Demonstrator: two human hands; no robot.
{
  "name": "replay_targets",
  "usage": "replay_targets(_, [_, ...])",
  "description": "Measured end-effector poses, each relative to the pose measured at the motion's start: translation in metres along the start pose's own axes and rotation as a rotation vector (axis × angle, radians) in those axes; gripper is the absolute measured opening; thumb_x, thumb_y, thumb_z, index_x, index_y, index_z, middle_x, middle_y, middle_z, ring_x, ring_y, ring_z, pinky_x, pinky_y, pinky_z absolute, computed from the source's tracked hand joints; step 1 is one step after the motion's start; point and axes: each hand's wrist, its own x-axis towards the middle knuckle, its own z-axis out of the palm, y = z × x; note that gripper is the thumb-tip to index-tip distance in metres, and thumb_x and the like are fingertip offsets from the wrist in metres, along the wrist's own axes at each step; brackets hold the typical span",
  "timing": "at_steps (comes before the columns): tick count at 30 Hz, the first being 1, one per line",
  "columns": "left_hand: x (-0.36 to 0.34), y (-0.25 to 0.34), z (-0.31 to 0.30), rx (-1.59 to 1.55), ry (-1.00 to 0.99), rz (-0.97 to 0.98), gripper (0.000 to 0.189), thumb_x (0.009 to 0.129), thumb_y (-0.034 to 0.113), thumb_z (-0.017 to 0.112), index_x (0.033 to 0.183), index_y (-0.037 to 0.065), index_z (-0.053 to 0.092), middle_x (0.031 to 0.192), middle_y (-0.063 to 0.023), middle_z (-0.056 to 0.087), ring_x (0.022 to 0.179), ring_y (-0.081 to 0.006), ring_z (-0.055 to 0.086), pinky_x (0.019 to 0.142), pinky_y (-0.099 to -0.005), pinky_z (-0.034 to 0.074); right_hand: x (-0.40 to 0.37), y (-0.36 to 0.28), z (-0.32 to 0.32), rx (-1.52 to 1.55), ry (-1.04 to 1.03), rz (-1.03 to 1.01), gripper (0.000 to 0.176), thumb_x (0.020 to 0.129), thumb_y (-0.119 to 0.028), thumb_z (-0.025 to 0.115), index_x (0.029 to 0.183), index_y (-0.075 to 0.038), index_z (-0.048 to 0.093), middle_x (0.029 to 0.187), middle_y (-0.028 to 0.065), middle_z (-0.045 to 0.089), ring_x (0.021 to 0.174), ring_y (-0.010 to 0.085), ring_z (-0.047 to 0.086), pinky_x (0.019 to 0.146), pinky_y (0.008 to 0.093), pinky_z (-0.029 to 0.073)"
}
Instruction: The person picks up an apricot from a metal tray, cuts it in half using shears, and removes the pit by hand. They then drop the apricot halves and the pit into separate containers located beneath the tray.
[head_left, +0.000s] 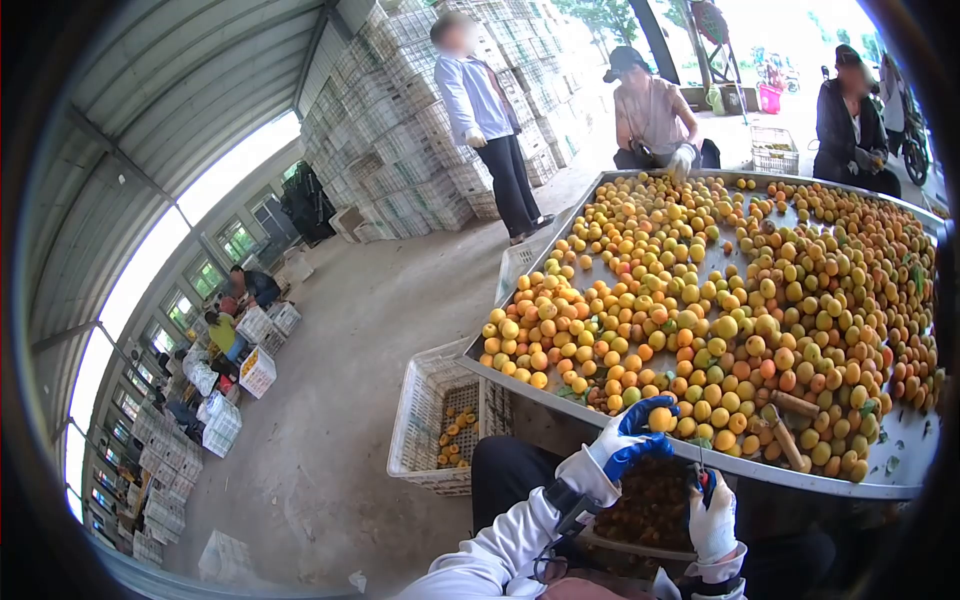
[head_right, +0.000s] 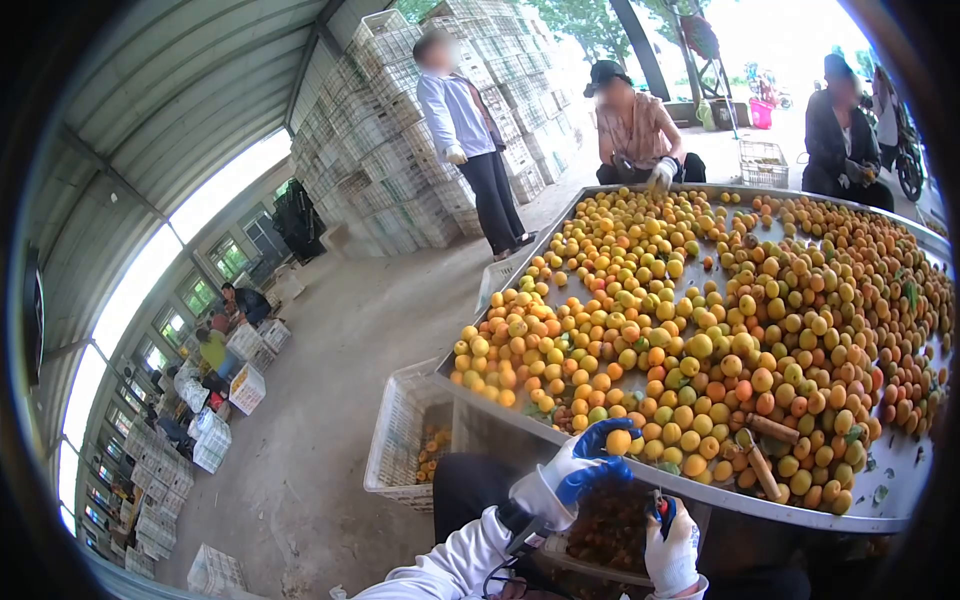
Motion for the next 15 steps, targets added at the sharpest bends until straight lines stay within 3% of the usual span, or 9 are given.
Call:
replay_targets(3, [0.005, -0.006, -0.013, -0.060, -0.002, 0.007, 0.055, 0.092, 0.001, 0.064, 0.144, 0.005, 0.045, 0.133, -0.0090, 0.057, 0.105, -0.0189, 0.065, 0.094, -0.0330, 0.054, 0.003, -0.002, 0.001, 0.027, 0.016, 0.098, 0.017, 0.086, -0.004, 0.065, 0.103, 0.000, 0.062, 0.084, 0.0208, 0.066, 0.080, 0.0409, 0.065, 0.068, 0.0435, 0.050])
replay_targets(5, [0.007, -0.023, -0.026, -0.251, -0.089, 0.043, 0.053, 0.093, 0.001, 0.064, 0.143, 0.004, 0.047, 0.136, -0.0106, 0.057, 0.110, -0.0229, 0.065, 0.099, -0.0368, 0.053, -0.005, 0.018, 0.008, -0.065, 0.082, -0.006, 0.018, 0.087, -0.004, 0.065, 0.105, 0.000, 0.062, 0.085, 0.0211, 0.067, 0.082, 0.0428, 0.065, 0.070, 0.0445, 0.050])
replay_targets(7, [-0.002, -0.002, -0.005, -0.289, 0.003, -0.013, 0.048, 0.094, 0.001, 0.062, 0.140, 0.003, 0.049, 0.136, -0.0123, 0.058, 0.111, -0.0256, 0.065, 0.102, -0.0389, 0.052, -0.003, 0.014, 0.008, -0.037, 0.096, -0.064, 0.024, 0.088, -0.004, 0.065, 0.111, 0.002, 0.061, 0.088, 0.0225, 0.067, 0.083, 0.0437, 0.065, 0.071, 0.0457, 0.051])
replay_targets(11, [0.004, -0.015, -0.005, -0.065, -0.009, 0.088, 0.047, 0.097, 0.002, 0.059, 0.142, 0.004, 0.047, 0.141, -0.0131, 0.053, 0.120, -0.0275, 0.060, 0.102, -0.0391, 0.052, -0.002, 0.002, 0.005, 0.091, -0.002, 0.061, 0.020, 0.090, -0.005, 0.064, 0.108, 0.001, 0.061, 0.082, 0.0196, 0.065, 0.075, 0.0387, 0.065, 0.067, 0.0398, 0.051])
replay_targets(15, [0.010, -0.020, -0.004, -0.052, -0.055, 0.142, 0.060, 0.091, -0.002, 0.066, 0.146, 0.004, 0.042, 0.136, -0.0162, 0.055, 0.120, -0.0312, 0.060, 0.106, -0.0439, 0.049, 0.001, -0.012, 0.003, 0.125, -0.030, 0.048, 0.016, 0.090, -0.005, 0.062, 0.105, 0.000, 0.062, 0.076, 0.0164, 0.063, 0.068, 0.0330, 0.064, 0.064, 0.0378, 0.050])
